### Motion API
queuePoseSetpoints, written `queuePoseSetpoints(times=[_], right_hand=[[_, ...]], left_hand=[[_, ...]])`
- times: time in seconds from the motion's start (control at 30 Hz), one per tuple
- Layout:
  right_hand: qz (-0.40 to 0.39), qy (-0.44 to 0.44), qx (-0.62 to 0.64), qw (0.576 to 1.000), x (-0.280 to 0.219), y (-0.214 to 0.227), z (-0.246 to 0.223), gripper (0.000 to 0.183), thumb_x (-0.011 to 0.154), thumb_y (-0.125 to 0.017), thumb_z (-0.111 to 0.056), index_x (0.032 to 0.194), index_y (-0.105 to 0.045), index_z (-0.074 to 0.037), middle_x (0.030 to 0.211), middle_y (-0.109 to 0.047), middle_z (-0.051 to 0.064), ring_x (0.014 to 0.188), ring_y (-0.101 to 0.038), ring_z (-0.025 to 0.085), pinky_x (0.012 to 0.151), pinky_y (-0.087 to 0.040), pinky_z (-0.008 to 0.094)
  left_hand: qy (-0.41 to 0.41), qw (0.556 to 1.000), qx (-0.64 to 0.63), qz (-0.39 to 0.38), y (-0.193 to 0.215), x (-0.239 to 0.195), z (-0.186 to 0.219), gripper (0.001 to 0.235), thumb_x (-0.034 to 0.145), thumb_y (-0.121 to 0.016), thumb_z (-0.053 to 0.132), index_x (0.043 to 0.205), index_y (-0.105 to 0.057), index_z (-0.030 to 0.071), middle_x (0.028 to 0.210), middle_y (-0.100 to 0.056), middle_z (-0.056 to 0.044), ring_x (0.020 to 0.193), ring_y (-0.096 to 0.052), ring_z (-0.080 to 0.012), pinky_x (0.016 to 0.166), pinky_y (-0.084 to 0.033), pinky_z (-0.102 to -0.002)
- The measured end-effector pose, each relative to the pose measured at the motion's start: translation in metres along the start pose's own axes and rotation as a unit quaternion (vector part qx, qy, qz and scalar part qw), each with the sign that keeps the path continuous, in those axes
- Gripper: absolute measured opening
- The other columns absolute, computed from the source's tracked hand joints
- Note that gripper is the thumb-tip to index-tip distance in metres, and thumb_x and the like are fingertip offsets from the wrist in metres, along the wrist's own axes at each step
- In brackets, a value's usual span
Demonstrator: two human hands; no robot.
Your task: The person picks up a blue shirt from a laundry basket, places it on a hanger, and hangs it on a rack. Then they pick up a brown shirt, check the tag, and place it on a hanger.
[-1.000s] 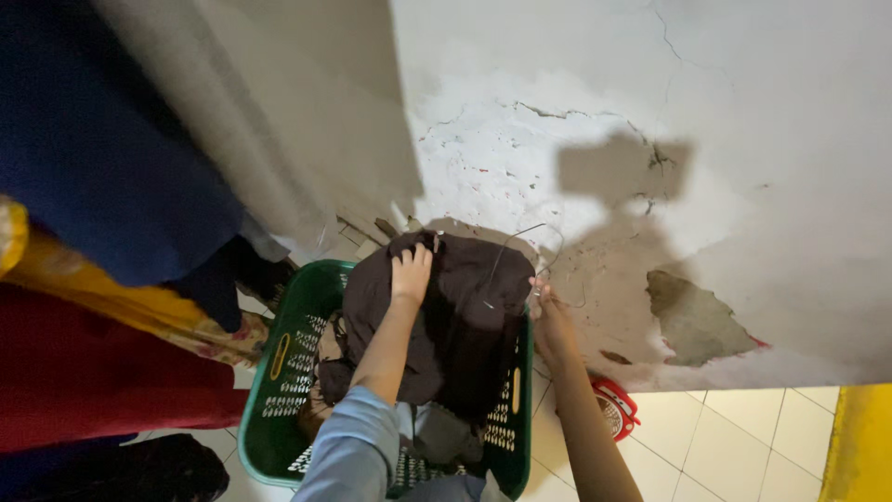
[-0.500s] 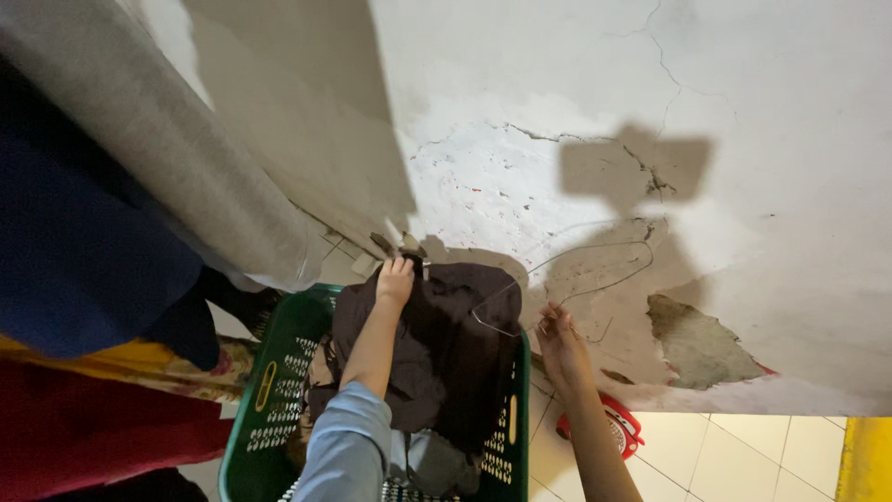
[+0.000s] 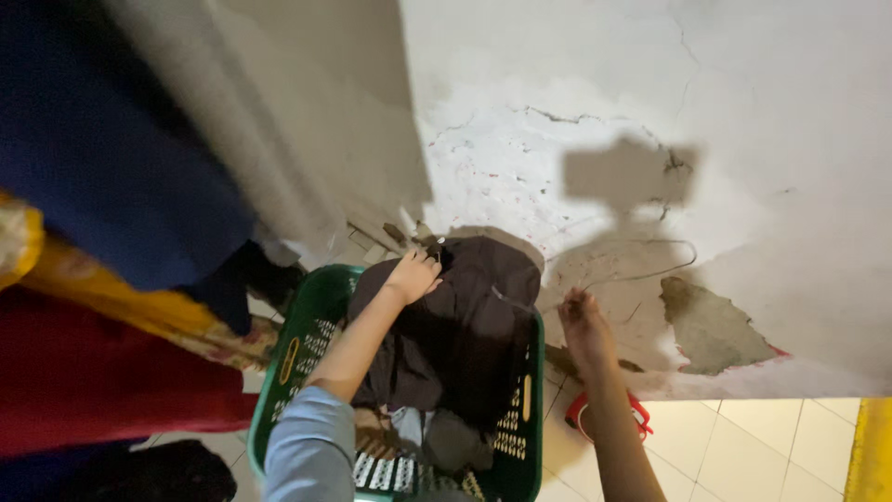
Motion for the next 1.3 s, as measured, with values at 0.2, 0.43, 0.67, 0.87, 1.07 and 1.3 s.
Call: queuePoseSetpoints(times=[0.2,0.43,0.67,0.87,1.07,1.3], right_hand=[[-0.044,0.031,0.000,0.999,0.010,-0.074,-0.024,0.017,0.110,-0.062,-0.027,0.110,-0.065,-0.010,0.105,-0.062,0.003,0.106,-0.059,0.019,0.106,-0.046,0.039],[-0.151,-0.046,-0.076,0.985,0.024,-0.208,0.010,0.012,0.101,-0.061,-0.021,0.096,-0.062,-0.009,0.101,-0.065,0.004,0.100,-0.059,0.017,0.098,-0.048,0.037],[-0.157,-0.169,-0.260,0.937,0.060,-0.229,0.130,0.022,0.107,-0.060,-0.024,0.093,-0.064,-0.007,0.086,-0.064,0.003,0.079,-0.056,0.015,0.077,-0.048,0.031],[-0.185,-0.179,-0.435,0.863,0.065,-0.206,0.197,0.024,0.102,-0.063,-0.030,0.093,-0.065,-0.007,0.088,-0.068,0.001,0.081,-0.063,0.011,0.077,-0.051,0.027],[-0.214,-0.222,-0.361,0.880,0.048,-0.201,0.231,0.025,0.102,-0.064,-0.028,0.092,-0.068,-0.006,0.088,-0.069,0.003,0.080,-0.061,0.012,0.074,-0.051,0.027],[-0.276,-0.181,-0.474,0.816,0.040,-0.173,0.235,0.024,0.102,-0.063,-0.019,0.085,-0.068,-0.003,0.081,-0.070,0.005,0.071,-0.058,0.014,0.068,-0.047,0.028]], left_hand=[[-0.044,0.996,0.048,0.064,0.054,-0.069,0.005,0.029,0.099,-0.055,0.043,0.107,-0.062,0.016,0.103,-0.068,-0.009,0.103,-0.063,-0.0335,0.099,-0.039,-0.054],[-0.033,0.994,-0.008,0.104,0.072,-0.135,0.021,0.024,0.096,-0.059,0.040,0.098,-0.059,0.016,0.098,-0.065,-0.012,0.098,-0.062,-0.0337,0.089,-0.045,-0.048],[-0.012,0.975,-0.127,0.184,0.054,-0.192,0.035,0.018,0.092,-0.063,0.027,0.096,-0.058,0.011,0.096,-0.061,-0.010,0.098,-0.062,-0.0285,0.082,-0.053,-0.038],[0.019,0.980,-0.108,0.168,0.041,-0.226,0.034,0.012,0.086,-0.062,0.017,0.095,-0.059,0.009,0.100,-0.061,-0.010,0.103,-0.061,-0.0275,0.083,-0.055,-0.035],[0.034,0.982,-0.111,0.149,0.039,-0.235,0.045,0.018,0.083,-0.060,0.010,0.101,-0.059,0.007,0.109,-0.061,-0.012,0.108,-0.061,-0.0272,0.080,-0.057,-0.033],[0.049,0.969,-0.170,0.172,0.056,-0.257,0.045,0.016,0.088,-0.060,0.014,0.102,-0.059,0.006,0.121,-0.062,-0.015,0.118,-0.060,-0.0307,0.083,-0.057,-0.037]])
Point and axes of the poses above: each hand's wrist, its own x-axis towards the middle knuckle, its own y-axis out of the back of the hand, z = x × y, the point moved 5 cm from there along x, towards the middle knuckle
